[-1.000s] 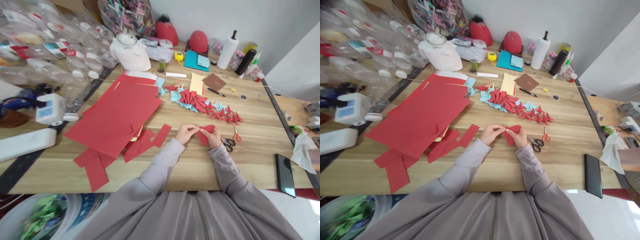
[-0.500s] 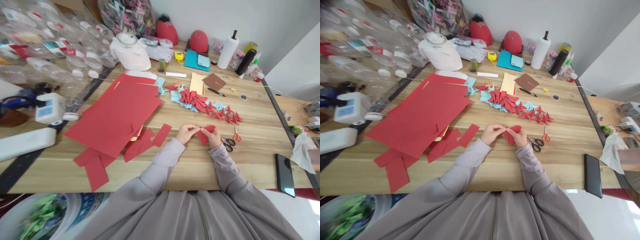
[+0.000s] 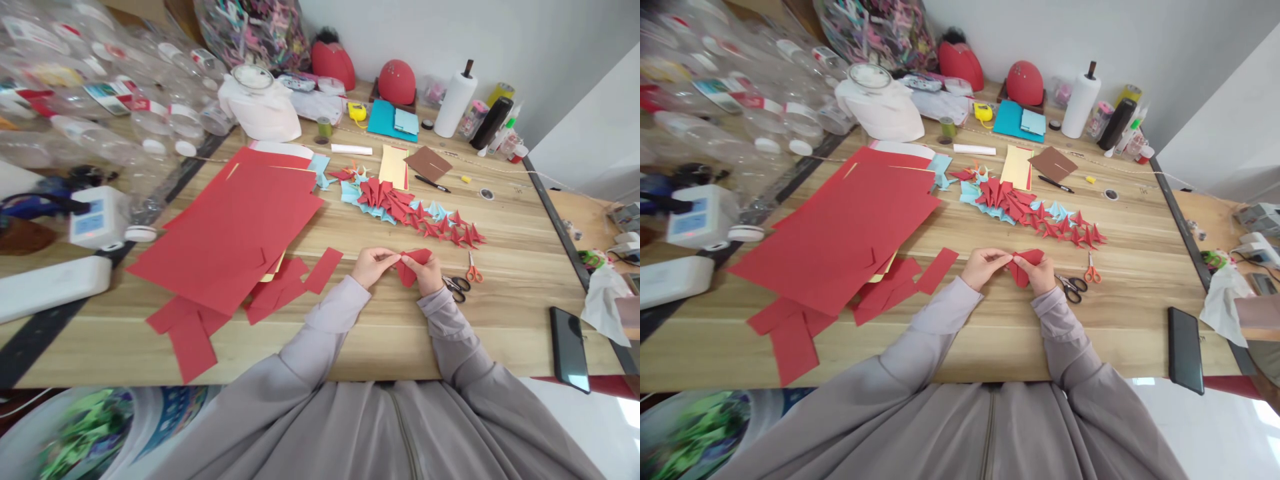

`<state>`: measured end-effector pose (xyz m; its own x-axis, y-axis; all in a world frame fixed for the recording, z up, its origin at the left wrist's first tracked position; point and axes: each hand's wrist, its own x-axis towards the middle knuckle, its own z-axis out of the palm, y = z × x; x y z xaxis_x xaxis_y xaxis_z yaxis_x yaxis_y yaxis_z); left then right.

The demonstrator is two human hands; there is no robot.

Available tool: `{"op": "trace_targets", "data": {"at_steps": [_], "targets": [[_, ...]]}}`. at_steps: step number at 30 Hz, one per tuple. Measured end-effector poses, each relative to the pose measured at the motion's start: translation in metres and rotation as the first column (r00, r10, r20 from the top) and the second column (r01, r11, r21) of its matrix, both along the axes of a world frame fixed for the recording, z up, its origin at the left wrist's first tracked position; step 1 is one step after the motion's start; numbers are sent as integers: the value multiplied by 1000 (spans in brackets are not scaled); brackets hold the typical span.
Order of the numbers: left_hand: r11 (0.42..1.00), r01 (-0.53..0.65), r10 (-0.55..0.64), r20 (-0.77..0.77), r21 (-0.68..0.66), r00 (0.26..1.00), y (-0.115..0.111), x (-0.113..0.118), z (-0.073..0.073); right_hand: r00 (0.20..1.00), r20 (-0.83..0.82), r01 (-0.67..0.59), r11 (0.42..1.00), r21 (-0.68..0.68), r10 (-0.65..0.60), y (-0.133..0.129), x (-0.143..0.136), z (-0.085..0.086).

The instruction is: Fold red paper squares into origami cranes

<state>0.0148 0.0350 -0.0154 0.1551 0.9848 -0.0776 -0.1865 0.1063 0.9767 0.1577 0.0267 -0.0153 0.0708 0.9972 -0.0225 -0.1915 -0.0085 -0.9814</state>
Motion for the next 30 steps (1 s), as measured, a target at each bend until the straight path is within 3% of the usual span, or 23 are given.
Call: {"op": "trace_targets", "data": {"at_steps": [7,22,30], "targets": [[999,-36,38,-40,39,998,0,0,-3,1000,-5,-10,999,-35,9,0,1,-3],[997,-46,48,-46,58,998,0,1,-4,999,26,-25,999,46,23,0,0,-1],[999,20,-20,-3,33,1000,1,-1,-1,1000,-2,-26,1000,8,26,-1,0,2]]}}
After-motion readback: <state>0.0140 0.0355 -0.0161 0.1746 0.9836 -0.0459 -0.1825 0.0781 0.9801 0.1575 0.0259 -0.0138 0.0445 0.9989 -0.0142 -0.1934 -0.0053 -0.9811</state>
